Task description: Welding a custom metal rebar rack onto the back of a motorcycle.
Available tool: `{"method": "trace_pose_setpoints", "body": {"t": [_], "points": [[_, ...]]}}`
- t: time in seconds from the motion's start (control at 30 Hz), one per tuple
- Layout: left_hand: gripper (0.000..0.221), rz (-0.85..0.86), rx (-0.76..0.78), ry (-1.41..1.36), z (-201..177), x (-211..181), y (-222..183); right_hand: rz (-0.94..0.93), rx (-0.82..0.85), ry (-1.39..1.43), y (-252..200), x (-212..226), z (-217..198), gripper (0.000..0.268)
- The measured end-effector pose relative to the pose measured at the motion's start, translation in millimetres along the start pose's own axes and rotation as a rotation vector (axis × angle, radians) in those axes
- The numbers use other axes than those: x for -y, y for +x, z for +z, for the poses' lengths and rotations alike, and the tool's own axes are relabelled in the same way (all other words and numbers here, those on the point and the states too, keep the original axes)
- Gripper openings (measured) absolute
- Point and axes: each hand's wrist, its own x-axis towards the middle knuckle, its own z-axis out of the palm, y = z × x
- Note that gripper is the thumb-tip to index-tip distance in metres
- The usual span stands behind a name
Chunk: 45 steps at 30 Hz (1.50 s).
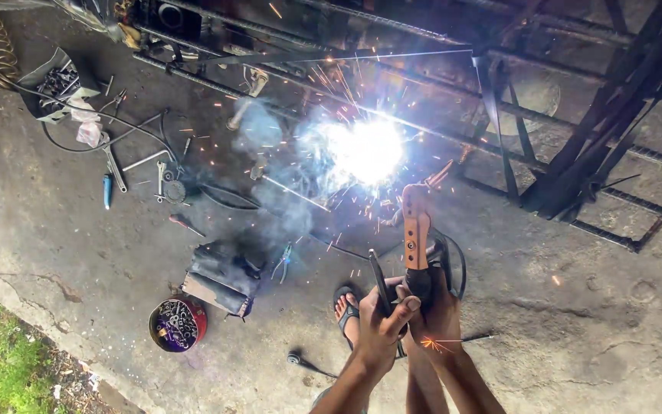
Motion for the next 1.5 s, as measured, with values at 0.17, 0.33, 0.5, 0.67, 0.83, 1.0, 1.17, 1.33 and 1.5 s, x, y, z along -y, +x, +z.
{"method": "trace_pose_setpoints", "body": {"t": [0.17,0.33,0.5,0.67,0.83,1.0,1.17,1.33,1.5], "points": [[0.046,0.054,0.022,0.012,-7.3,17.9,1.8,0.109,0.022,-0.098,-8.7,-28.0,3.2,0.045],[0.046,0.222,0.035,0.070,-3.8,23.2,1.0,-0.108,0.007,-0.202,-16.8,-40.9,3.8,0.034],[0.051,0.037,-0.026,-0.091,-4.9,36.7,3.1,-0.004,-0.012,-0.107,-15.6,-36.6,3.3,0.051],[0.049,0.031,-0.016,-0.052,-2.8,23.3,-0.3,0.035,0.004,-0.127,-15.0,-38.7,3.7,0.064],[0.046,0.043,-0.014,-0.048,-3.2,23.8,2.5,0.011,-0.003,-0.126,-12.2,-38.3,4.6,0.068],[0.043,0.070,-0.009,-0.008,-7.1,28.4,5.9,0.004,-0.002,-0.130,-10.7,-42.3,6.5,0.057],[0.044,0.059,-0.029,-0.028,-1.5,16.0,4.9,-0.013,-0.001,-0.034,-1.9,-16.8,2.7,0.052],[0.046,0.022,-0.032,-0.054,-6.7,28.2,7.7,-0.038,0.019,-0.124,-8.8,-43.5,6.9,0.041],[0.048,0.052,-0.035,-0.026,-6.7,25.6,8.7,-0.020,-0.010,-0.046,-0.7,-20.8,5.0,0.045]]}}
